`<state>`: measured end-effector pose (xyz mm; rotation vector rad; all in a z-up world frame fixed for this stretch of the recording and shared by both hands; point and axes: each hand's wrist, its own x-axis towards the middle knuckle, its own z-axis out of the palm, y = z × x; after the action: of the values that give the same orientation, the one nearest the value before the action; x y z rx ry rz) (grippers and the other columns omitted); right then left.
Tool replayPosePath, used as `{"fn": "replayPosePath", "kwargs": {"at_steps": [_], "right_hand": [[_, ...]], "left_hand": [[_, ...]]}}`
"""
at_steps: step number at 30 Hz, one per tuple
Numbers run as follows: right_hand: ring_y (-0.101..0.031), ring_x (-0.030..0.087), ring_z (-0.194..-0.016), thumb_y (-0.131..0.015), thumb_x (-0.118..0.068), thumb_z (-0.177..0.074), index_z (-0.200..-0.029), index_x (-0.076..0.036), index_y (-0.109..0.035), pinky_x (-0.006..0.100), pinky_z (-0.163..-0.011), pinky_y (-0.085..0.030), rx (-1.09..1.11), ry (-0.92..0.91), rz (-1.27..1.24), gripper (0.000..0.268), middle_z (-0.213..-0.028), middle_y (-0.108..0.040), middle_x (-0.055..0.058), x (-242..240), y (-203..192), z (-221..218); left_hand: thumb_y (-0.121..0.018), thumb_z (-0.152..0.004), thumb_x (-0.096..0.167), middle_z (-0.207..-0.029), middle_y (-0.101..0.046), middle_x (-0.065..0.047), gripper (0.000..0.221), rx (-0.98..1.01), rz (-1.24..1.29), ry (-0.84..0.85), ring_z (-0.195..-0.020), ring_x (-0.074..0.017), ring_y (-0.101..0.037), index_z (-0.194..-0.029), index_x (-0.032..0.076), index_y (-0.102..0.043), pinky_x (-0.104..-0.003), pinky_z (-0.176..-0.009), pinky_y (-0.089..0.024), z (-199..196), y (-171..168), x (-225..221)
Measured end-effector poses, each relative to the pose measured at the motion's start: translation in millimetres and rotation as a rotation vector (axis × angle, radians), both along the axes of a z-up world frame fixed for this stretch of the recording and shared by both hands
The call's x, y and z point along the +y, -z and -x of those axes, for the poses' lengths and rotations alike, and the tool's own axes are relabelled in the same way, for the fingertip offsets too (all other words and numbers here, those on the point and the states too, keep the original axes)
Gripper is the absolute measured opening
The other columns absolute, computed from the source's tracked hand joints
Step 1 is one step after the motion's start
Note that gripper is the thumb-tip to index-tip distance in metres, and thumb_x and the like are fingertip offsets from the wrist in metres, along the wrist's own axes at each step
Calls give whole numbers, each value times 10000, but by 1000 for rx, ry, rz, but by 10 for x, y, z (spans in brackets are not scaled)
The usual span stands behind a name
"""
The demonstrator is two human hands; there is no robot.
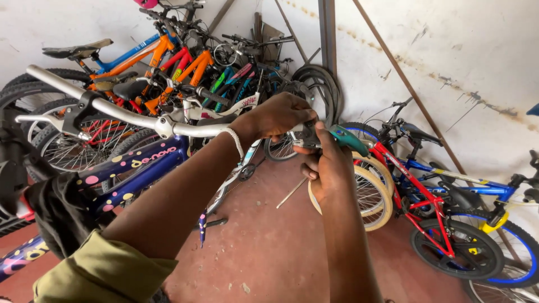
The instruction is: Adjusting and assembling components on a bicycle frame, including handlebars and brake levers, using hand tools.
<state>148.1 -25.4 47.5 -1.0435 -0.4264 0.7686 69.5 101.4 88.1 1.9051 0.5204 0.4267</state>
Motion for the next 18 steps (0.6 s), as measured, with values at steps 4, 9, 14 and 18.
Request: {"fn": "replayPosePath", "kwargs": {"at_steps": [4,9,14,18], "right_hand": [[-233,79,-319,-625,-282,-879,-803,33,-546,189,-316,-222,-42,-12,-82,334,-678,-638,294,-56,146,38],[-313,52,-421,-518,-361,-921,-1040,6,-561,202,-527,-310,3,-231,-347,387,-979,-650,252,48,640,-17],[-376,78,-494,-487,-391,-917,-1112,-3,-571,224,-581,-343,-29,-305,-409,442,-1011,-635,239,240,859,-194],[-415,110,-512,-523,-411,-884,-1089,-40,-582,244,-597,-355,-33,-326,-423,428,-1016,-645,216,346,914,-241]], "left_hand": [[-548,-899,198,-1001,-612,-202,283,-46,-16,-10,-287,-113,-460,-1066,-11,-638,-164,-208,-377,-48,73,76],[-623,-861,235,-938,-635,-196,254,-94,-59,30,-306,-129,-507,-971,11,-674,-157,-200,-357,-41,92,68],[-748,-775,211,-869,-623,-197,294,-127,-90,68,-376,-126,-501,-948,-16,-676,-172,-241,-411,-14,37,56],[-755,-777,188,-882,-624,-173,240,-86,-162,84,-408,-111,-515,-945,30,-689,-183,-302,-459,-18,55,72]]}}
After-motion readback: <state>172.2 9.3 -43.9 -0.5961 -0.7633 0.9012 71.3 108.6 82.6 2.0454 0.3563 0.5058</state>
